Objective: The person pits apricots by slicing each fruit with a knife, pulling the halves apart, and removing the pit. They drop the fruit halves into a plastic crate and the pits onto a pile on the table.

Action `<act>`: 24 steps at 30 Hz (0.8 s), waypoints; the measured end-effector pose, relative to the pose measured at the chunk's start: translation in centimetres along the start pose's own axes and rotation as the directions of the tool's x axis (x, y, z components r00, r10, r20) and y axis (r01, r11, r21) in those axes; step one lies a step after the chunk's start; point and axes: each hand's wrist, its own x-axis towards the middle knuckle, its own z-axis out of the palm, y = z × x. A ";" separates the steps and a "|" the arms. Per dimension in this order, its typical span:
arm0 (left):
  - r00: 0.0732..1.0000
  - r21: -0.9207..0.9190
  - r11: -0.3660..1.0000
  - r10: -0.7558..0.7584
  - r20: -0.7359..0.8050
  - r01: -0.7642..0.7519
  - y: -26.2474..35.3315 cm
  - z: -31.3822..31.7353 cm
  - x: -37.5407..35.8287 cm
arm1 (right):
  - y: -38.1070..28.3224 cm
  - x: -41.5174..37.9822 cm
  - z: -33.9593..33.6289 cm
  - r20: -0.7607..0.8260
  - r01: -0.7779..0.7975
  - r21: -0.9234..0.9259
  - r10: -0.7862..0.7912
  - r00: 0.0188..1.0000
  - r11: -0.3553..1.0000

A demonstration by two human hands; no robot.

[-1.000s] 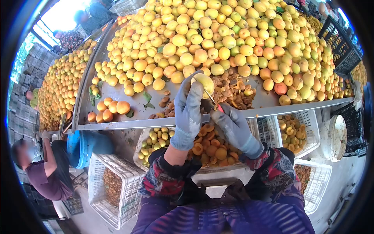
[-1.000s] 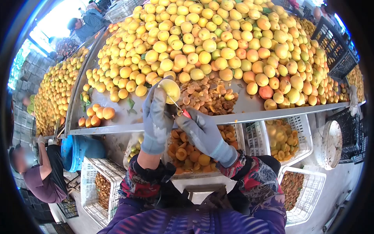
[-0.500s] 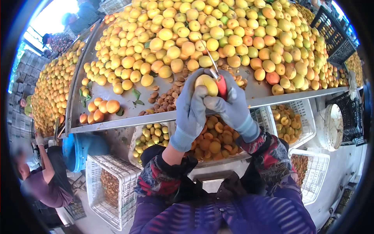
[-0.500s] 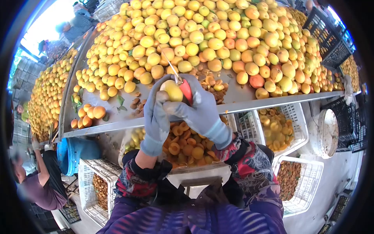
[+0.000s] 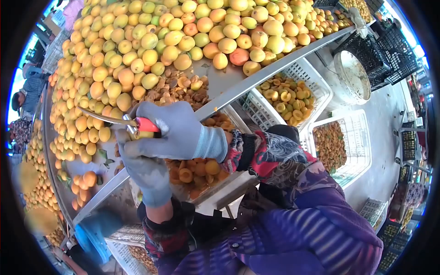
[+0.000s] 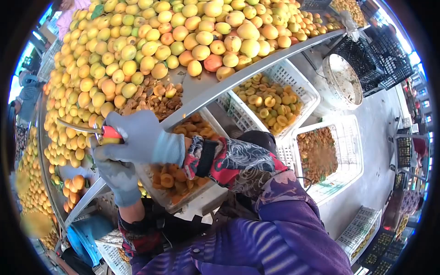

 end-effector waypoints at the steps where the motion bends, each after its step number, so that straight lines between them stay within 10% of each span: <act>1: 1.000 0.011 1.000 -0.003 -0.007 0.003 0.9 0.9 0.0 | -0.1 -0.1 -0.2 0.007 0.003 0.011 -0.003 1.000 1.000; 3: 0.881 -0.741 0.635 -0.454 -0.130 0.218 2.6 2.6 0.0 | -0.2 -0.3 -0.4 -0.049 0.091 -0.116 -0.097 0.994 0.989; 8: 0.895 -0.764 0.477 -0.321 0.308 0.434 0.3 -0.7 0.0 | 0.3 -0.6 -1.1 0.096 0.012 0.018 -0.013 0.995 1.000; 10: 0.964 0.017 0.979 -0.203 0.170 0.203 1.0 -0.5 0.7 | -0.7 -0.3 -1.5 0.143 -0.173 0.252 0.140 0.980 0.952; 12: 0.992 -0.075 0.989 -0.125 0.026 0.127 -1.1 0.2 0.5 | -0.2 0.2 -1.1 0.154 -0.195 0.394 0.145 0.977 0.898; 14: 0.903 -0.381 0.834 -0.429 0.007 0.399 1.7 0.5 0.9 | 0.2 0.3 -1.4 0.113 0.056 0.087 -0.065 0.991 0.995; 15: 0.973 -0.125 0.965 -0.232 -0.011 0.229 0.1 0.2 0.5 | -0.1 0.4 -1.1 0.145 -0.027 0.237 -0.008 0.989 0.971; 23: 0.981 -0.359 0.913 -0.185 0.054 0.192 1.0 0.2 -0.3 | -1.4 -0.3 -0.9 0.089 0.135 -0.094 -0.127 0.988 0.986; 24: 0.928 -0.511 0.782 -0.360 0.096 0.357 1.6 0.5 -0.7 | -1.1 -0.3 -0.4 0.029 0.170 -0.044 -0.169 0.985 0.984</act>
